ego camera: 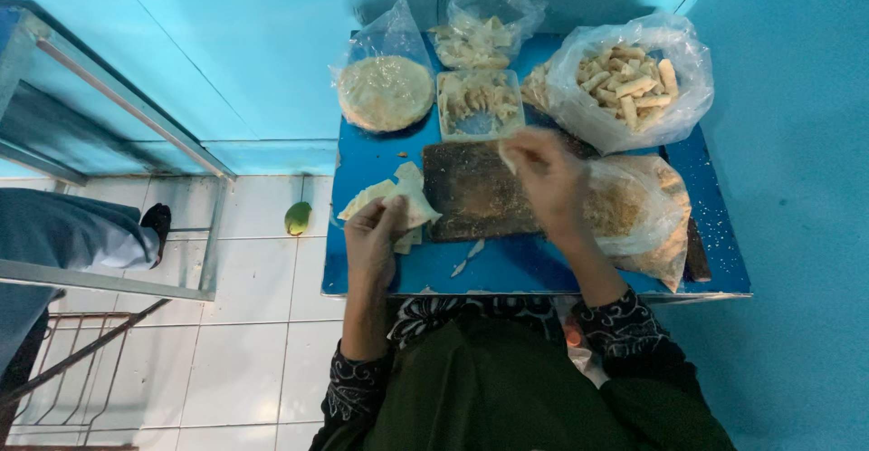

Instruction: The person sits at a small table and folds flat dough pieces by hand, one at a time, pressing each folded piece and placing it into a plastic bag with other finished rolls. They take new dough pieces from a pile on the table and continue folding throughout the clip.

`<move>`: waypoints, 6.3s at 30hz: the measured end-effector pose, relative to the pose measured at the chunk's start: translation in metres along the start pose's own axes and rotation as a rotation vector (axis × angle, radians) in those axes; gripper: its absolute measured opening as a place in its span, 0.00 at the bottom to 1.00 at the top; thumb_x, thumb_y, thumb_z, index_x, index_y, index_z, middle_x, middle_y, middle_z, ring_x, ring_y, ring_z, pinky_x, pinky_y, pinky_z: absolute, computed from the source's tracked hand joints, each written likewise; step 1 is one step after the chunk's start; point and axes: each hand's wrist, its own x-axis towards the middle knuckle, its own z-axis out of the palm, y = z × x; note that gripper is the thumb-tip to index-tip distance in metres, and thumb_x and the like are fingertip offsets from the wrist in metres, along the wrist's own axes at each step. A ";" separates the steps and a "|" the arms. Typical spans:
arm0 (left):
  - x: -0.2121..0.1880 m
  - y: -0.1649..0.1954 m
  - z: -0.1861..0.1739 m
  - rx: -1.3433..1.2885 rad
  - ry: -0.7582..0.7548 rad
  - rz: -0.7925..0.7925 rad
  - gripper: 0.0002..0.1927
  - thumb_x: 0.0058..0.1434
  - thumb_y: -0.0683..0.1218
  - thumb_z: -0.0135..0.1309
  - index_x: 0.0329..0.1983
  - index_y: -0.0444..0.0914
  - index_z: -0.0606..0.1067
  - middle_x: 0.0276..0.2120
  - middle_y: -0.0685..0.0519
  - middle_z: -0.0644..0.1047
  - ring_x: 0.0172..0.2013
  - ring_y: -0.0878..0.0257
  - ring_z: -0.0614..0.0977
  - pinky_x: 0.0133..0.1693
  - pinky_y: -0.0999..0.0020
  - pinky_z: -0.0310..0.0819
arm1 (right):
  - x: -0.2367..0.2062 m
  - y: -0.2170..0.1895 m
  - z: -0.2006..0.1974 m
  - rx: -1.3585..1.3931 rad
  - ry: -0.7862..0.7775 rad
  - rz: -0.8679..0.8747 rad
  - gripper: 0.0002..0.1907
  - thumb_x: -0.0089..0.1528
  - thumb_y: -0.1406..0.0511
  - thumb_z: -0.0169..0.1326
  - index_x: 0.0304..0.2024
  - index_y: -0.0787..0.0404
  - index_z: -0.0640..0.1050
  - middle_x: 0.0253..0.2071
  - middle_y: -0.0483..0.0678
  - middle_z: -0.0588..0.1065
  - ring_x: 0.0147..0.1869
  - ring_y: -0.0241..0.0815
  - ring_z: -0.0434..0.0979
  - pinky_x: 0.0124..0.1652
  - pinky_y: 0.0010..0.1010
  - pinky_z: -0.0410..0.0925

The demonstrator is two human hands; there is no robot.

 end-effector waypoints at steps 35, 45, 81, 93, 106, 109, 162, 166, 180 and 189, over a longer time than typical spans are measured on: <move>0.001 0.005 -0.014 0.151 -0.057 0.062 0.10 0.65 0.41 0.59 0.46 0.29 0.81 0.35 0.48 0.83 0.33 0.66 0.84 0.38 0.70 0.81 | -0.029 -0.013 0.030 -0.338 -0.251 -0.146 0.09 0.66 0.67 0.60 0.49 0.58 0.81 0.40 0.51 0.82 0.41 0.48 0.84 0.37 0.39 0.74; 0.003 -0.002 -0.004 0.103 -0.056 -0.023 0.19 0.68 0.47 0.55 0.55 0.28 0.78 0.42 0.48 0.83 0.39 0.67 0.83 0.41 0.72 0.78 | -0.011 -0.030 0.012 0.054 -0.167 0.056 0.16 0.62 0.66 0.63 0.52 0.58 0.78 0.50 0.52 0.81 0.47 0.44 0.85 0.47 0.35 0.77; -0.029 0.018 0.034 0.625 -0.082 0.431 0.10 0.65 0.40 0.59 0.48 0.31 0.80 0.41 0.48 0.82 0.40 0.64 0.85 0.42 0.72 0.79 | -0.059 -0.043 0.045 -0.335 -0.334 -0.207 0.13 0.61 0.69 0.61 0.48 0.61 0.78 0.42 0.52 0.79 0.47 0.53 0.82 0.43 0.41 0.75; -0.023 -0.028 0.038 1.300 -0.239 0.928 0.16 0.63 0.44 0.57 0.52 0.31 0.77 0.57 0.42 0.75 0.63 0.46 0.73 0.62 0.47 0.63 | 0.021 0.009 0.014 -0.255 -0.383 0.099 0.24 0.67 0.74 0.50 0.65 0.53 0.76 0.52 0.58 0.70 0.49 0.52 0.77 0.47 0.40 0.73; -0.018 -0.031 0.042 1.310 -0.169 0.917 0.20 0.64 0.50 0.60 0.52 0.31 0.79 0.56 0.42 0.75 0.61 0.47 0.73 0.63 0.44 0.62 | 0.082 0.075 0.079 -0.841 -0.434 -0.256 0.23 0.60 0.72 0.54 0.55 0.45 0.84 0.52 0.53 0.62 0.55 0.58 0.61 0.45 0.52 0.60; -0.016 -0.028 0.044 1.302 -0.182 0.904 0.20 0.65 0.51 0.60 0.52 0.31 0.79 0.56 0.42 0.75 0.61 0.47 0.73 0.63 0.44 0.62 | 0.089 0.074 0.082 -0.849 -0.495 -0.207 0.21 0.58 0.71 0.54 0.49 0.43 0.85 0.50 0.51 0.62 0.55 0.57 0.61 0.46 0.53 0.60; -0.022 -0.037 0.039 1.332 -0.116 0.917 0.24 0.60 0.58 0.62 0.52 0.38 0.80 0.59 0.37 0.71 0.65 0.44 0.68 0.64 0.32 0.50 | 0.006 0.041 0.036 -0.372 -0.701 -0.137 0.34 0.60 0.78 0.52 0.63 0.39 0.79 0.66 0.54 0.62 0.60 0.53 0.65 0.57 0.46 0.64; -0.025 -0.032 0.039 1.369 -0.125 0.926 0.24 0.61 0.58 0.63 0.53 0.38 0.80 0.53 0.43 0.72 0.60 0.47 0.71 0.64 0.31 0.50 | -0.014 0.012 0.024 -0.316 -0.749 -0.159 0.28 0.58 0.71 0.57 0.60 0.43 0.80 0.62 0.56 0.63 0.63 0.58 0.64 0.57 0.49 0.63; -0.029 -0.040 0.062 1.411 -0.136 0.966 0.22 0.60 0.58 0.65 0.48 0.39 0.82 0.47 0.47 0.74 0.58 0.49 0.73 0.64 0.28 0.49 | -0.033 0.034 -0.135 -0.120 -0.497 0.597 0.15 0.67 0.68 0.50 0.54 0.53 0.80 0.52 0.51 0.82 0.56 0.43 0.83 0.53 0.39 0.73; -0.034 -0.043 0.079 1.417 -0.142 0.967 0.22 0.61 0.58 0.65 0.49 0.38 0.83 0.47 0.47 0.75 0.57 0.49 0.74 0.65 0.29 0.48 | -0.056 0.035 -0.146 -0.235 -0.438 0.450 0.27 0.60 0.63 0.57 0.62 0.56 0.73 0.46 0.51 0.82 0.49 0.46 0.85 0.46 0.39 0.75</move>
